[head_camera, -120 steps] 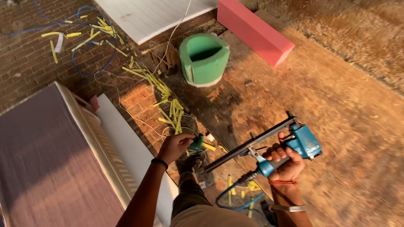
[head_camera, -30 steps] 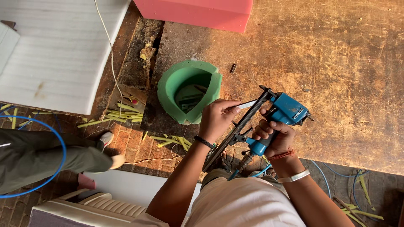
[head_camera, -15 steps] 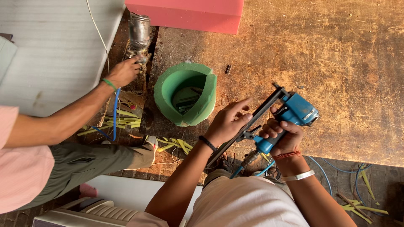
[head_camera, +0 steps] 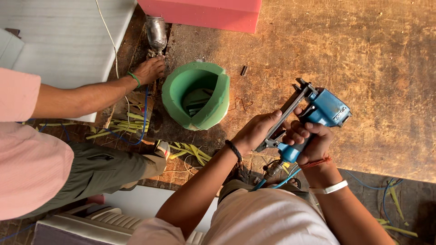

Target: The person stretches a large piece of purple fabric over a rectangular wooden furniture panel and uses a pneumatic nail gun to staple the fabric along the panel edges, working around the frame and repositioning the panel as they go.

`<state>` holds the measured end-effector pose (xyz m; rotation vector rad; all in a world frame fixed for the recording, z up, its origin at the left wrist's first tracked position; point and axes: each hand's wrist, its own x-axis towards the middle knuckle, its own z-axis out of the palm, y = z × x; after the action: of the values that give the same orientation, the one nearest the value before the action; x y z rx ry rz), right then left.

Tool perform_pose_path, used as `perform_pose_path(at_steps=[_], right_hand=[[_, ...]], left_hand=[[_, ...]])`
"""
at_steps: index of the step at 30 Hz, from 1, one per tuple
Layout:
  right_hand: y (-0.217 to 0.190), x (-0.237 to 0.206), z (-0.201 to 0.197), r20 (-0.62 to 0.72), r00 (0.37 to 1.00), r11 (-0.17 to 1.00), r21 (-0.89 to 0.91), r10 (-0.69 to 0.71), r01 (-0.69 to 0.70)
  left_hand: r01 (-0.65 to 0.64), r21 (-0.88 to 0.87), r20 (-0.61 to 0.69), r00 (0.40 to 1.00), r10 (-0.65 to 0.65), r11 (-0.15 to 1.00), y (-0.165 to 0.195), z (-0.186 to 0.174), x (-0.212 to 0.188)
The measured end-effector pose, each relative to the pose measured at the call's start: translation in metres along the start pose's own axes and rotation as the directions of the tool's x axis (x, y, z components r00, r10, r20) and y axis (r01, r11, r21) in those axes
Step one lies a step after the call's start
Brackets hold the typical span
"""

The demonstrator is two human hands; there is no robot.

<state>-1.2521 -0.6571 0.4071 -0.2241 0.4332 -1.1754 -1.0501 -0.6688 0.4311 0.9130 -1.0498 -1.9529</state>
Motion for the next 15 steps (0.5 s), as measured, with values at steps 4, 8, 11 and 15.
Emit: perform_pose_path(at_steps=[4, 8, 11, 15], right_hand=[[-0.029, -0.009, -0.009, 0.075, 0.994, 0.997, 0.005, 0.080, -0.080], [-0.060, 0.000, -0.021, 0.194, 0.961, 0.981, -0.036, 0.196, -0.193], [-0.089, 0.012, -0.032, 0.221, 0.927, 0.949, -0.156, 0.304, -0.275], [-0.111, 0.013, -0.040, 0.241, 0.857, 0.879, -0.272, 0.455, -0.391]], left_hand=[[0.011, -0.115, 0.011, 1.000, -0.010, 0.993, -0.014, 0.028, 0.008], [-0.146, -0.127, -0.144, 0.981, 0.127, 0.981, -0.028, 0.061, 0.021], [-0.217, -0.171, -0.237, 0.956, 0.173, 0.961, -0.041, 0.085, 0.031], [-0.282, -0.082, -0.476, 0.854, 0.211, 0.956, -0.066, 0.126, 0.030]])
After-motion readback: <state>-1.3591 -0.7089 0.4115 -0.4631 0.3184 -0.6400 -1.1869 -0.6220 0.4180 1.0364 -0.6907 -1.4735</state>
